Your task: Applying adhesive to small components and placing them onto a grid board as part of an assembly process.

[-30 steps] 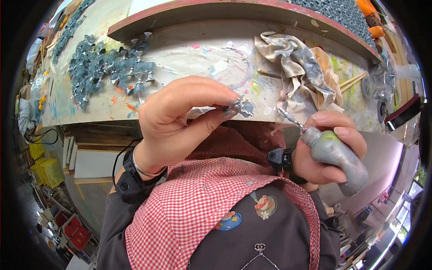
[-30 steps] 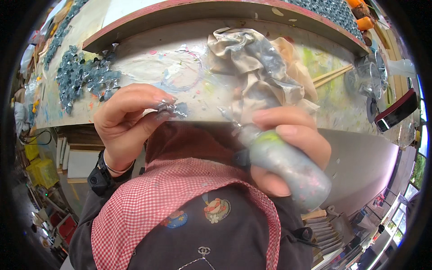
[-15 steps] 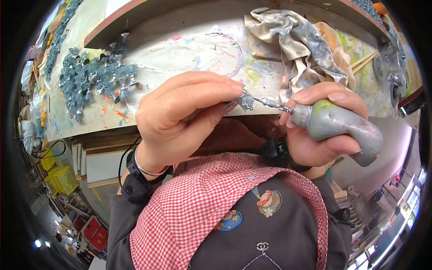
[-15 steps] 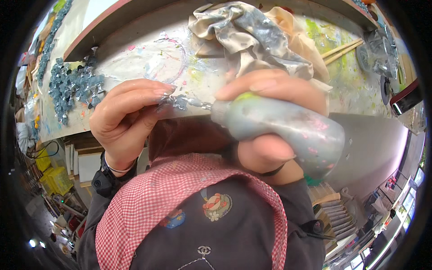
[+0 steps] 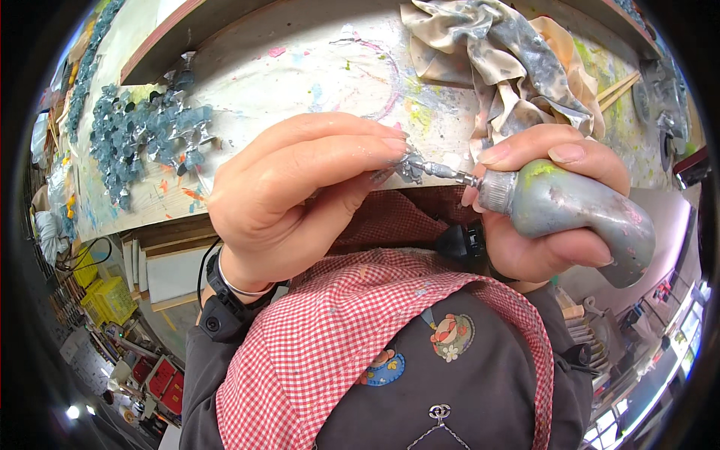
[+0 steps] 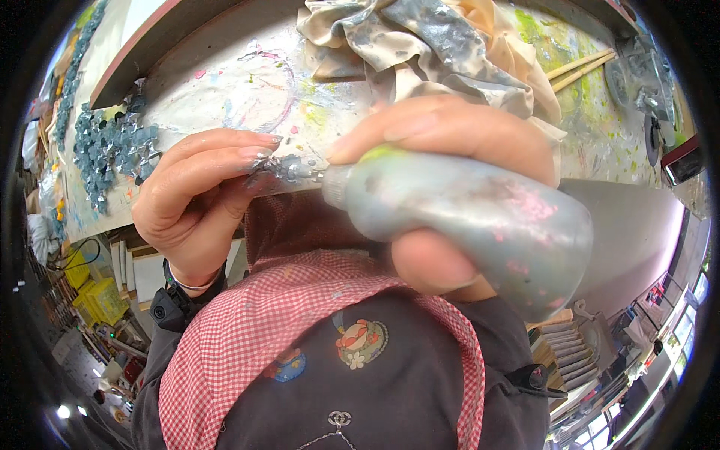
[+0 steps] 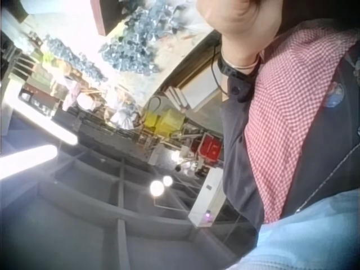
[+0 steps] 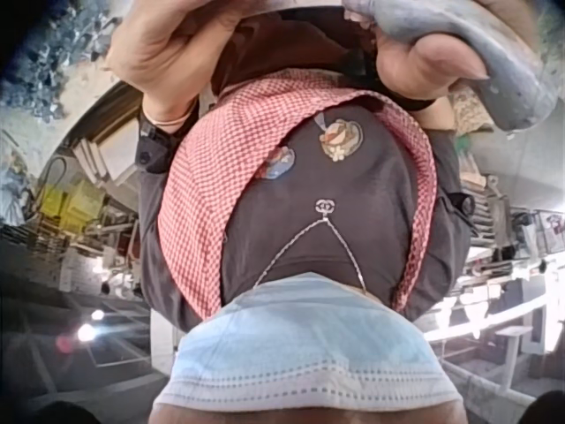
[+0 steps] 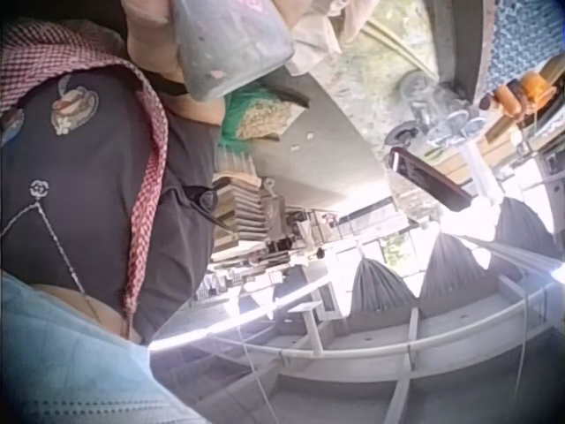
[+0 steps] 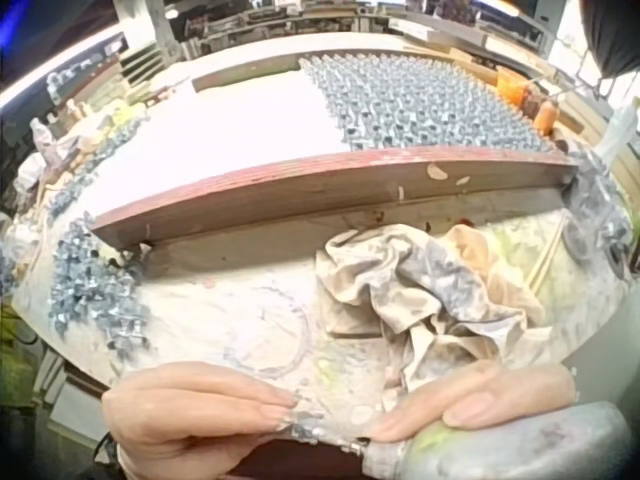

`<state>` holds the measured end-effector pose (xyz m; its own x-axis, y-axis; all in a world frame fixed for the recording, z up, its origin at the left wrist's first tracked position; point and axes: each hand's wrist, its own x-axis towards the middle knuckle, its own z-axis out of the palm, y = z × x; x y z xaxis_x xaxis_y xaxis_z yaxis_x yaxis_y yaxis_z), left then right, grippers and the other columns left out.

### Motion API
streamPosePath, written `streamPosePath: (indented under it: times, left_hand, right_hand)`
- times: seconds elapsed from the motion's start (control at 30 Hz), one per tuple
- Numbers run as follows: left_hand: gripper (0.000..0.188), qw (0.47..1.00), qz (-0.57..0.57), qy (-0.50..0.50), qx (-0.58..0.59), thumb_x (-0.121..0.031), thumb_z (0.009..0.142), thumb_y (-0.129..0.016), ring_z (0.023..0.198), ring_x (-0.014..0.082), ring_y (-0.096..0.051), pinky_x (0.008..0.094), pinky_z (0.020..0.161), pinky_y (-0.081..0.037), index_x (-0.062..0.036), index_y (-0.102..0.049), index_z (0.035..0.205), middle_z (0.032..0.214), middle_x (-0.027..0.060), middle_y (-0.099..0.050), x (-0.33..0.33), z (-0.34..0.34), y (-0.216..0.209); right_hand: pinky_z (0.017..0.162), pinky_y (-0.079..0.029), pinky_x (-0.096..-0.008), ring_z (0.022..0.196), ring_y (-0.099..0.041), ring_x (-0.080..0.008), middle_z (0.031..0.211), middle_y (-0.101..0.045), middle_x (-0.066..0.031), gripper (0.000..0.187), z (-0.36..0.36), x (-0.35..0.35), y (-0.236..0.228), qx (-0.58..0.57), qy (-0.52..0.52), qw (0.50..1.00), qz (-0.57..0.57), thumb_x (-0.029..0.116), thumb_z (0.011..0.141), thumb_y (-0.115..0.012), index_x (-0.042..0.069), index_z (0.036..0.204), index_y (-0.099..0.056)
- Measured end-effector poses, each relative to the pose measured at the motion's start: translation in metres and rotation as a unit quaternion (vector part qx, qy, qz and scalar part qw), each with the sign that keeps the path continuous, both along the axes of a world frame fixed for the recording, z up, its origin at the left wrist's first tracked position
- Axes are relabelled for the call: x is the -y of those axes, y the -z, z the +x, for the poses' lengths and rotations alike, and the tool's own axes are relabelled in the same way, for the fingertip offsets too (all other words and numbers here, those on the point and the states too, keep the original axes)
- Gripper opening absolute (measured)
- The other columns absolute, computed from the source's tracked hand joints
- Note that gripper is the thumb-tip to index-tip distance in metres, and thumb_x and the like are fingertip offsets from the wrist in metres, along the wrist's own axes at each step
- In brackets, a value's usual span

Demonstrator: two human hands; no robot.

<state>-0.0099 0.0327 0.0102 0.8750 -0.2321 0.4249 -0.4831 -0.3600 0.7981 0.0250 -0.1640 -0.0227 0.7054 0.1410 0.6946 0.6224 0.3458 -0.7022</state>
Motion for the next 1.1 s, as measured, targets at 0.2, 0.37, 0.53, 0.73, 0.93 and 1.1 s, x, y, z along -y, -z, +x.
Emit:
streamPosePath:
  times: [0.2,0.37,0.53,0.73,0.93,1.1]
  left_hand:
    - [0.024,1.000,0.000,0.005,0.003,0.013,0.066,-0.064,0.082,0.0248,-0.062,0.0296,0.072,-0.049,0.0037,-0.061,0.087,0.086,0.0185,-0.063,0.000,0.001,0.000]
    - [0.024,1.000,0.007,0.006,0.009,0.013,0.067,-0.064,0.082,0.0251,-0.062,0.0297,0.071,-0.049,0.0037,-0.060,0.088,0.086,0.0186,-0.063,-0.001,0.000,0.000]
    - [0.023,1.000,0.009,-0.001,0.014,0.012,0.068,-0.064,0.083,0.0247,-0.062,0.0295,0.072,-0.049,0.0031,-0.060,0.089,0.087,0.0189,-0.063,0.000,0.001,0.000]
    - [0.024,0.999,0.023,0.002,0.030,0.012,0.068,-0.064,0.083,0.0239,-0.062,0.0291,0.072,-0.050,0.0017,-0.060,0.090,0.089,0.0186,-0.063,0.001,0.001,0.001]
    - [0.024,0.998,0.044,0.001,0.053,0.011,0.067,-0.065,0.081,0.0243,-0.063,0.0291,0.071,-0.049,0.0012,-0.060,0.088,0.088,0.0189,-0.063,0.002,0.000,0.000]
    - [0.024,0.997,0.045,0.001,0.058,0.012,0.067,-0.065,0.081,0.0247,-0.063,0.0289,0.071,-0.049,0.0012,-0.061,0.088,0.087,0.0192,-0.063,0.004,0.000,0.000]
  right_hand:
    - [0.038,-0.044,-0.0219,0.046,-0.049,-0.0170,0.075,-0.053,-0.0213,0.062,0.001,0.005,0.001,0.003,0.011,1.000,0.003,0.057,0.087,-0.031,-0.002,0.107,-0.038]
    - [0.038,-0.044,-0.0220,0.046,-0.049,-0.0171,0.075,-0.053,-0.0211,0.062,0.000,0.005,0.001,0.006,0.017,1.000,0.009,0.057,0.087,-0.030,-0.002,0.106,-0.038]
    - [0.038,-0.044,-0.0221,0.045,-0.049,-0.0172,0.074,-0.053,-0.0209,0.062,-0.002,0.003,0.000,0.010,0.026,1.000,0.014,0.056,0.087,-0.030,-0.002,0.106,-0.038]
    - [0.037,-0.044,-0.0222,0.045,-0.049,-0.0173,0.074,-0.053,-0.0206,0.062,0.000,0.006,0.001,0.016,0.040,0.999,0.021,0.056,0.087,-0.029,-0.003,0.105,-0.038]
    - [0.037,-0.043,-0.0223,0.045,-0.049,-0.0174,0.073,-0.053,-0.0204,0.062,0.000,0.011,0.003,0.021,0.048,0.998,0.029,0.056,0.088,-0.029,-0.003,0.105,-0.039]
    - [0.037,-0.043,-0.0224,0.045,-0.049,-0.0174,0.073,-0.053,-0.0202,0.062,0.000,0.007,0.002,0.023,0.060,0.997,0.032,0.056,0.088,-0.028,-0.003,0.104,-0.039]
